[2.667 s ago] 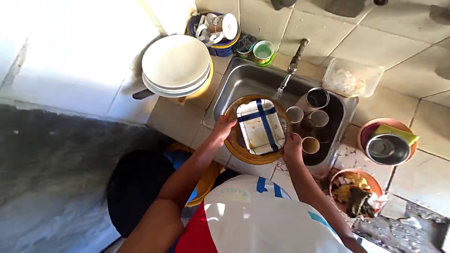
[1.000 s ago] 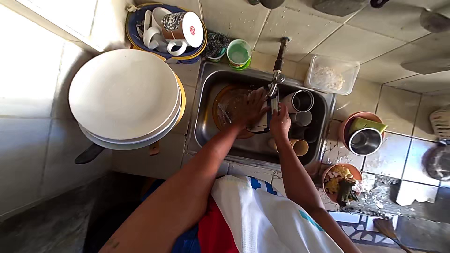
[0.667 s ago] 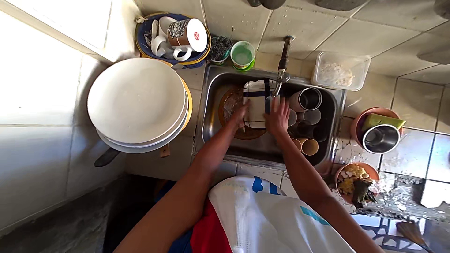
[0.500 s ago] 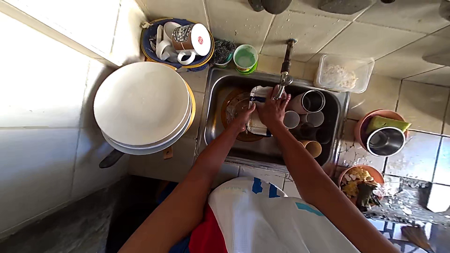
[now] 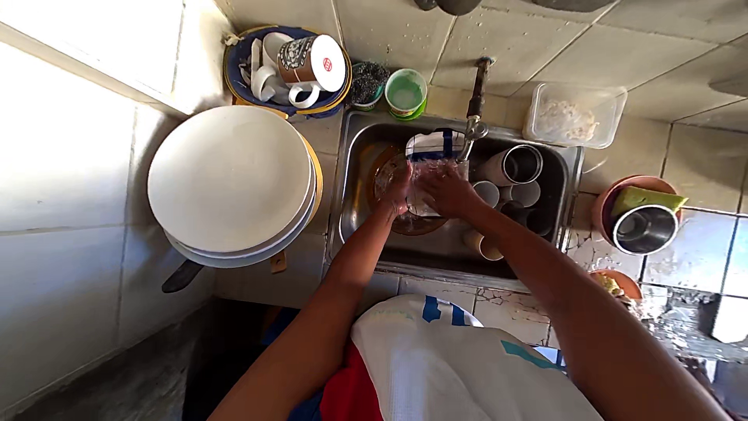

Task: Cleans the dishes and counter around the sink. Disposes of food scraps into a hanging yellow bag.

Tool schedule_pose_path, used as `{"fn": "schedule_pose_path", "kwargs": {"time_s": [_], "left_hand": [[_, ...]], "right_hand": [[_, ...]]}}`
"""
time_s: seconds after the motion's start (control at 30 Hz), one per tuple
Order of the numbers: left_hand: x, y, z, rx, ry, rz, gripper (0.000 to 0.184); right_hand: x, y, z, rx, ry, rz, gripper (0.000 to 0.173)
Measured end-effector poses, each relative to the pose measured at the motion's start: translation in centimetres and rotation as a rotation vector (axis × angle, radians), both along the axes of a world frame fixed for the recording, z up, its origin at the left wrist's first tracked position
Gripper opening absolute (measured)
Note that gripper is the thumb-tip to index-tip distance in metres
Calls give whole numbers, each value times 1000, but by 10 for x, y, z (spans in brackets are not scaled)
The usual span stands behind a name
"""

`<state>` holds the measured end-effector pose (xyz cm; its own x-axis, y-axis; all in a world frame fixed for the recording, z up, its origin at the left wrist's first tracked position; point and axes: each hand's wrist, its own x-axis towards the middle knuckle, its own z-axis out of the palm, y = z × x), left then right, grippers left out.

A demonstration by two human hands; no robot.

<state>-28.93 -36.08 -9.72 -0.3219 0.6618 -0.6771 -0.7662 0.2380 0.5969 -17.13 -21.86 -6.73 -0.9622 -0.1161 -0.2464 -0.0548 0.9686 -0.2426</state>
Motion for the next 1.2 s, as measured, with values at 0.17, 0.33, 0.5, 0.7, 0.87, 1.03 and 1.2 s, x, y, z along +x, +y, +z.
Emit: {"fn": "schedule_pose_path", "kwargs": {"time_s": [0.17,0.33,0.5,0.7,0.87,1.03,1.2], "left_hand": [[21,8,11,154,-51,31,78],[1,-5,8,63,216,40,62],[-5,-11,12,-98,374,219,66],[14,-15,37,-6,481,270,58],[-7,-8,46,-71,440,212,60],[-3,-13,62,-193,339,-51,64],[21,-18,48,-197,68,-121,72]], "right_hand": [[-42,-28,-12,37,155,-457,61],[-6,-83,-14,-373,147,-400,57],[39,-114,6,-270,-101,-557,62],[28,-64,-18,-27,-24,-713,80],[1,-34,-15,-9,-18,-744,72],[-21,-15,-14,-139,-16,-916,70],[-39,-4,-19,22,97,-971,80]]}}
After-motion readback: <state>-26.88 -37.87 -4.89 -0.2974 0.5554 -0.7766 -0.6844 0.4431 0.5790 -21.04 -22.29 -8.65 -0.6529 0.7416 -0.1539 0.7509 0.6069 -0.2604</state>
